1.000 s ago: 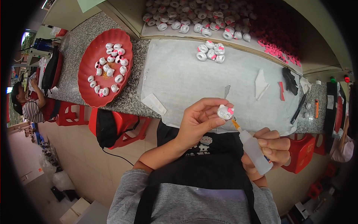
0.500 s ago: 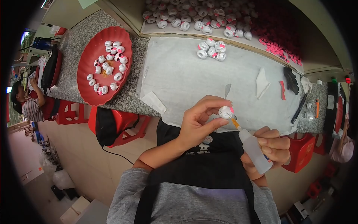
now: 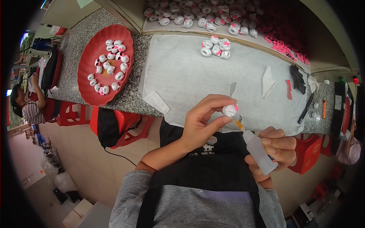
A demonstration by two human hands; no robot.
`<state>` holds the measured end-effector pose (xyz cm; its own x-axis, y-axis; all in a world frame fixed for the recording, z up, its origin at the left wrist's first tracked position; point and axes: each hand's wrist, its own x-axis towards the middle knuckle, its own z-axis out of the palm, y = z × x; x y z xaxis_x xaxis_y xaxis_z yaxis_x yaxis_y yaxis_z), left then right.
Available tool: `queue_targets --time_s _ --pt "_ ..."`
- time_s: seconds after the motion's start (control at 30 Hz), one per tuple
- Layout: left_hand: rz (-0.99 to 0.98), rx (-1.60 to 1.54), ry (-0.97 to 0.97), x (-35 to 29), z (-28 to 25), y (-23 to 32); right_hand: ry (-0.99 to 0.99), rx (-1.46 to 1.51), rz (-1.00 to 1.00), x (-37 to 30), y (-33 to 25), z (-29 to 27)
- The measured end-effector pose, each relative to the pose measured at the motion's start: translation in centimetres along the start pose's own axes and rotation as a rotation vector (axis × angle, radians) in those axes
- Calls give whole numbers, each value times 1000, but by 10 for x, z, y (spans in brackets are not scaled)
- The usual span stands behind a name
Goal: Assembling small toy components by applying glue and attaching parts at a factory workbench.
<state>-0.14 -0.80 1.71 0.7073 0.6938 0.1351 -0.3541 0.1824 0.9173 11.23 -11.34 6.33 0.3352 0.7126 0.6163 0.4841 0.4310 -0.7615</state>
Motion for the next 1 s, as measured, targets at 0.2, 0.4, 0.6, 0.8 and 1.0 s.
queue_targets --time_s 0.2,0.4,0.6,0.8,1.0 --pt "-110 -189 26 -1 3 4 126 26 -63 -2 10 4" --pt "-225 -410 66 2 3 4 326 95 -17 2 13 -3" --pt "-223 -411 63 5 5 0 263 53 -54 2 12 -1" --pt "-193 -400 177 5 -3 2 253 127 157 17 26 -16" --pt "-103 -374 221 6 -13 3 69 71 512 75 95 -48"
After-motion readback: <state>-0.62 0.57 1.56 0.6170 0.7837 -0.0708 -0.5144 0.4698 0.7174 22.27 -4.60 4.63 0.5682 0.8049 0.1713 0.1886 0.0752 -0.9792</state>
